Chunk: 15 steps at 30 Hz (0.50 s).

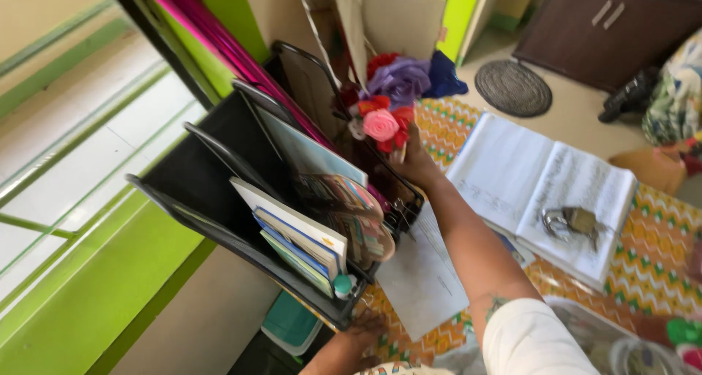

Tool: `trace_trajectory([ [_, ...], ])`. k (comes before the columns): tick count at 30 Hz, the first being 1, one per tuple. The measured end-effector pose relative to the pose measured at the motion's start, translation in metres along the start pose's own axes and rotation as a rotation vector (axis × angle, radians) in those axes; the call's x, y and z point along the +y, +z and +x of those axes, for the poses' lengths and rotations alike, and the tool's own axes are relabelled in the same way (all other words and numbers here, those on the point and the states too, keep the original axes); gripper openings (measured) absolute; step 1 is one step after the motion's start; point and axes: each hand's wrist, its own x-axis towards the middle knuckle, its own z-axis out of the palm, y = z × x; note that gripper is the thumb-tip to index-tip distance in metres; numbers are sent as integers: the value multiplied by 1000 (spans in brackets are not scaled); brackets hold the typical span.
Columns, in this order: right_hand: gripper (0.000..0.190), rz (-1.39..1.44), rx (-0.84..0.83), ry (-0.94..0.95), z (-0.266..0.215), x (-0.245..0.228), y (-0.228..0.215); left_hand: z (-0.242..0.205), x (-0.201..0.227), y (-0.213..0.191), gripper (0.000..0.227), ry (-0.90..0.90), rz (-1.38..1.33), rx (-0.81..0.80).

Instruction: Cleaning and organizing a library desk surface using a cloth and a duster.

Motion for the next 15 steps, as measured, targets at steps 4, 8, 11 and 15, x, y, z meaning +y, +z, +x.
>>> trace_trajectory([
  [4, 111, 13, 172, -282, -51, -52, -41, -3, 34, -22, 60, 30, 86, -7],
  [8, 81, -34, 362, -42, -146, -95, -78, -6, 58, -29, 66, -12, 101, 15],
  [11, 59, -43, 343, -9, -239, -84, -72, -5, 64, -32, 65, -46, 121, -11],
  [15, 52, -169, 227, 44, -345, -106, -66, -6, 61, -28, 65, -65, 133, -54],
])
